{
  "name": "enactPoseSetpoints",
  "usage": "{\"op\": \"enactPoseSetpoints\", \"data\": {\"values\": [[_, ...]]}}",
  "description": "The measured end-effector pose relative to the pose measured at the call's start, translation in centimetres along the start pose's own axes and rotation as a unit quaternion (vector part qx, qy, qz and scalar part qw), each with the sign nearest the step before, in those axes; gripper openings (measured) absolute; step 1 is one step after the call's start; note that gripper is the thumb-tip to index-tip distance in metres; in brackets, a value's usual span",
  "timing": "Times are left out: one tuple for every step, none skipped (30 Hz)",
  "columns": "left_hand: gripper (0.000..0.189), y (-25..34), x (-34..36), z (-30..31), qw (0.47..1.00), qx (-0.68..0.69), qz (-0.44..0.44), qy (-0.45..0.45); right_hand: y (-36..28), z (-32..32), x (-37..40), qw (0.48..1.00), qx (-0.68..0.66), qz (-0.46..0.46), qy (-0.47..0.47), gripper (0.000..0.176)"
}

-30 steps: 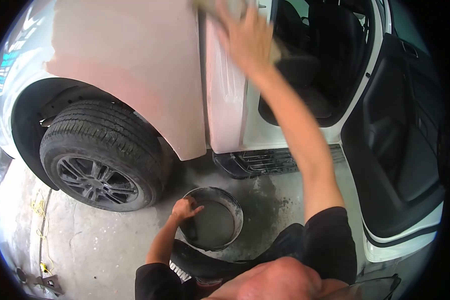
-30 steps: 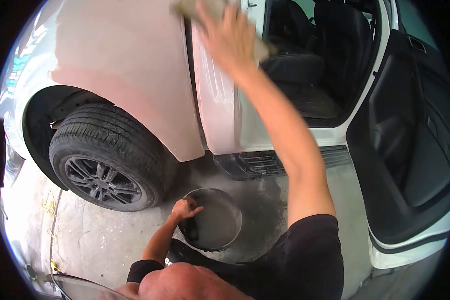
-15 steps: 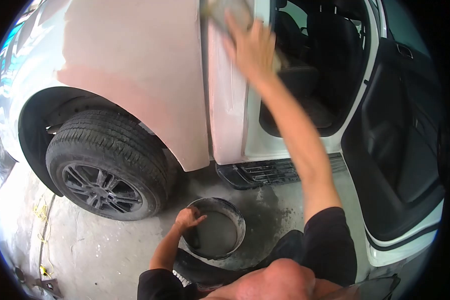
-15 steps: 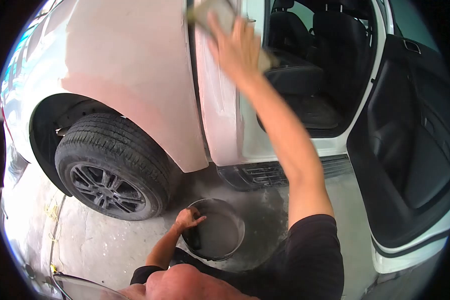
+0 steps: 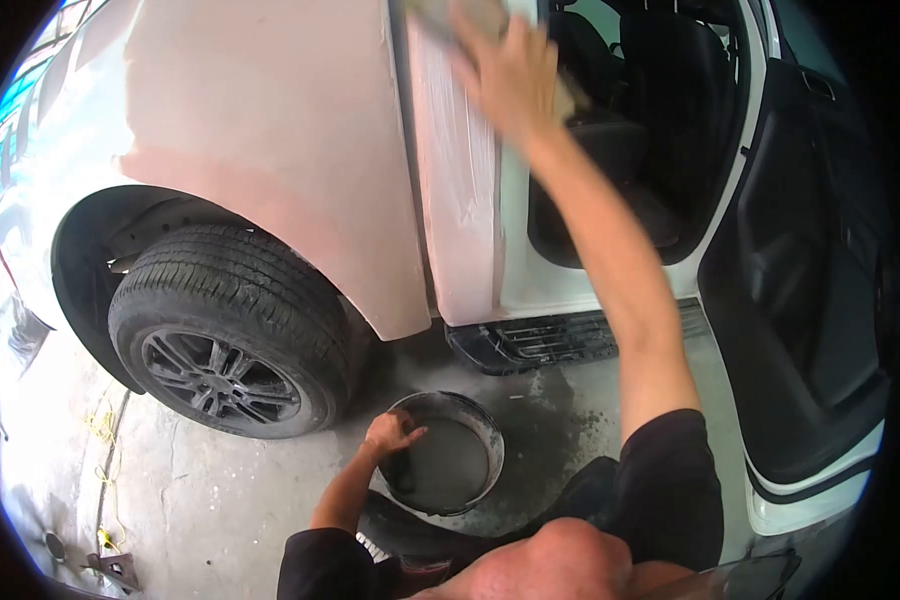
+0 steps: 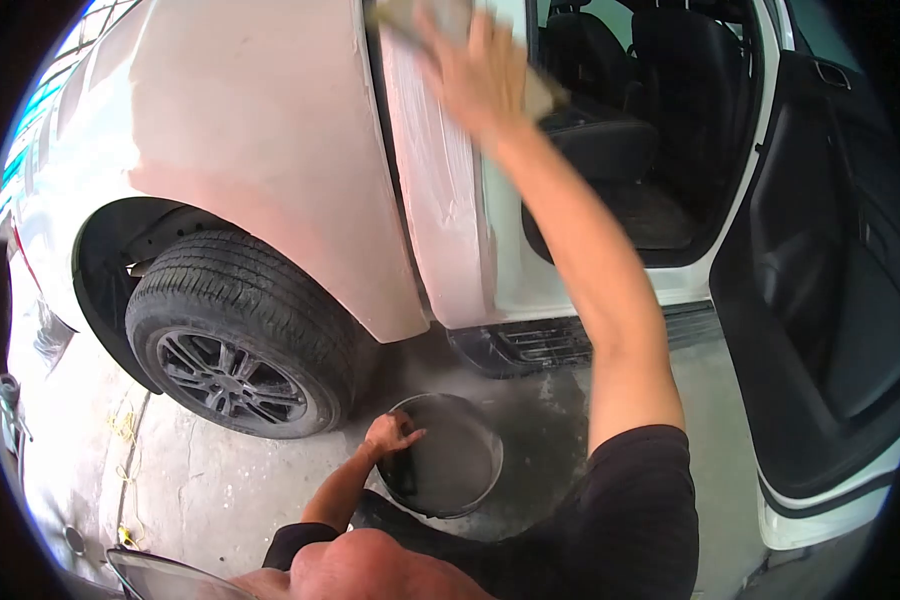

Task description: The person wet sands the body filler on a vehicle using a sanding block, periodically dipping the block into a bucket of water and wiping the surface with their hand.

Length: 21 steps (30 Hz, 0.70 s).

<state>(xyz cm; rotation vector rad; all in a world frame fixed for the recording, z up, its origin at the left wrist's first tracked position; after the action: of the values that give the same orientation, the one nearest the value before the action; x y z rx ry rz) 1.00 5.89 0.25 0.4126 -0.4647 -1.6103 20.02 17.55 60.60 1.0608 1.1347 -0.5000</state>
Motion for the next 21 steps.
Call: {"op": "enactPoseSetpoints", "data": {"values": [[0.052, -0.2, -0.1, 0.0, 1.000, 0.000, 0.000, -0.005, -2.2, 0.6, 5.4, 0.999, 0.028, 0.034, -0.020, 0.066], [0.052, -0.2, -0.3, -0.1, 1.000, 0.001, -0.001, -0.008, -3.4, 0.0, 11.1, 0.995, 0.044, 0.084, -0.007, 0.066], [0.052, -0.3, -0.1, -0.4, 1.000, 0.002, 0.000, -0.013, -3.8, -0.1, 15.8, 0.990, 0.009, 0.140, 0.008, 0.070], [0.052, -0.2, 0.1, -0.5, 1.000, 0.004, -0.005, 0.001, -3.7, 0.3, 16.0, 0.988, -0.008, 0.153, 0.000, 0.071], [0.051, 0.0, 0.3, -0.5, 1.000, 0.005, -0.011, 0.016, -3.5, 0.5, 16.1, 0.986, -0.025, 0.165, -0.006, 0.073], [0.051, -0.2, 0.3, -0.2, 0.999, 0.002, -0.018, 0.031, -3.2, 0.6, 15.8, 0.984, -0.039, 0.175, -0.011, 0.074], [0.051, -0.4, -0.1, -0.2, 0.999, 0.012, -0.014, 0.036, -2.5, 0.8, 12.9, 0.982, -0.064, 0.175, -0.009, 0.080], [0.051, -0.7, -0.3, -0.3, 0.999, 0.024, -0.010, 0.042, -1.7, 1.1, 9.1, 0.988, -0.036, 0.152, 0.000, 0.079], [0.050, -0.9, -0.5, -0.6, 0.998, 0.036, -0.003, 0.044, -0.9, 0.9, 5.2, 0.993, 0.027, 0.114, 0.001, 0.071], [0.050, -0.6, -0.5, -0.6, 0.999, 0.033, 0.000, 0.041, 0.4, 0.7, 1.4, 0.997, 0.037, 0.072, 0.006, 0.063], [0.050, 0.0, -0.3, -0.1, 0.999, 0.030, 0.003, 0.038, 1.3, 0.4, -1.4, 0.997, 0.022, 0.046, 0.060, 0.060], [0.050, 0.2, -0.1, 0.3, 0.999, 0.024, 0.008, 0.033, 0.9, 0.1, -1.1, 0.997, 0.022, 0.039, 0.058, 0.060], [0.050, 0.0, -0.1, 0.5, 0.999, 0.024, 0.010, 0.030, 0.3, 0.1, -0.4, 0.998, 0.021, 0.030, 0.054, 0.059], [0.050, 0.2, 0.0, 0.5, 0.999, 0.027, 0.009, 0.025, -0.4, 0.7, 0.6, 0.998, 0.023, 0.022, 0.048, 0.058], [0.050, 0.3, -0.1, 0.5, 0.999, 0.029, 0.004, 0.021, -1.7, 0.8, 4.7, 0.999, 0.017, 0.030, -0.019, 0.060], [0.050, 0.1, -0.2, 0.3, 0.999, 0.031, -0.009, 0.036, -2.6, 0.5, 10.0, 0.996, 0.040, 0.076, -0.007, 0.066], [0.049, -0.2, -0.3, 0.1, 0.998, 0.034, -0.021, 0.051, -3.0, 0.3, 14.8, 0.995, -0.011, 0.102, 0.007, 0.073], [0.049, -0.3, 0.0, -0.1, 0.997, 0.037, -0.029, 0.067, -2.6, 0.9, 16.3, 0.994, -0.023, 0.110, -0.004, 0.073], [0.049, -0.1, 0.1, -0.2, 0.997, 0.039, -0.025, 0.061, -2.3, 1.3, 17.0, 0.992, -0.036, 0.118, -0.013, 0.074], [0.049, 0.0, 0.2, -0.2, 0.998, 0.039, -0.018, 0.054, -2.3, 1.3, 17.5, 0.991, -0.050, 0.124, -0.021, 0.074], [0.049, -0.1, 0.1, 0.1, 0.998, 0.038, -0.012, 0.047, -1.9, 1.2, 15.0, 0.989, -0.047, 0.136, -0.024, 0.074]]}}
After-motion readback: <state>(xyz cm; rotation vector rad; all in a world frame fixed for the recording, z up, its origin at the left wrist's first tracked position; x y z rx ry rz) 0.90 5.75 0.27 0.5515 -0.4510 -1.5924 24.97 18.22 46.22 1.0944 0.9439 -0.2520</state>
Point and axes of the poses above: each hand's wrist, its own x-axis away from the middle knuckle, its own z-axis out of the back of the hand, y = z × x, the point moved 4 cm from there along -x, towards the middle knuckle, and after that the axes turned 5 degrees about z, right-handed, at the moved point
